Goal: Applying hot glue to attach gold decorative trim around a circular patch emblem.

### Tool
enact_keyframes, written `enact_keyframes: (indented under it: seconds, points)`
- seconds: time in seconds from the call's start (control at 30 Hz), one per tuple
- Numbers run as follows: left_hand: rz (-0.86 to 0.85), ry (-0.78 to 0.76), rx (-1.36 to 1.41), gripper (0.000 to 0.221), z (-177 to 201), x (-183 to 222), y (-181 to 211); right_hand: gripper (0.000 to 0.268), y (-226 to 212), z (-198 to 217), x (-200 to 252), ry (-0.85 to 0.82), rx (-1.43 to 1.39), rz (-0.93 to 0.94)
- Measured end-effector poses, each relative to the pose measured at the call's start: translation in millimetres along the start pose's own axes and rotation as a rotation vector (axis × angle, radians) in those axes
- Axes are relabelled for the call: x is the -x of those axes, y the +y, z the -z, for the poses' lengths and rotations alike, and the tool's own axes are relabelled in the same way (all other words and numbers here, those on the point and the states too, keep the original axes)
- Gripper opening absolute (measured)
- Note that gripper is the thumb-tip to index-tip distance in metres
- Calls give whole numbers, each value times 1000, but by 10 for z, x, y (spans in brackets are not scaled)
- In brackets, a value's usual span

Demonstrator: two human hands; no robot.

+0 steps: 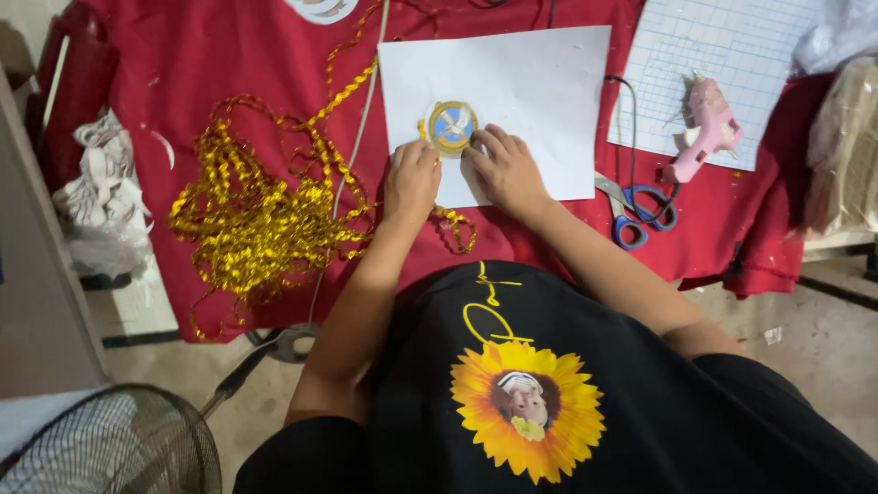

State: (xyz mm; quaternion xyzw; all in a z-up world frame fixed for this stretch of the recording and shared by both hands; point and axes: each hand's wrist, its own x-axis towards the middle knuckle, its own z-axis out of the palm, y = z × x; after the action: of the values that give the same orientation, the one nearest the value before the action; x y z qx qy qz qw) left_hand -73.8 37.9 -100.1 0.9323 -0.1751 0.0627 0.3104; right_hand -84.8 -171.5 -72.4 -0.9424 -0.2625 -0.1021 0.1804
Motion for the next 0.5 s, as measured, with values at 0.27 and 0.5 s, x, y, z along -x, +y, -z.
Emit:
enact_keyframes:
  seconds: [0.27,0.5]
  points:
    - [-23,-3,24,22,-63,11,72,45,901,453,888,323,-296,-521]
    - [-45,30,-3,18,-51,17,81,9,2156,836,2541,811,-386,-945]
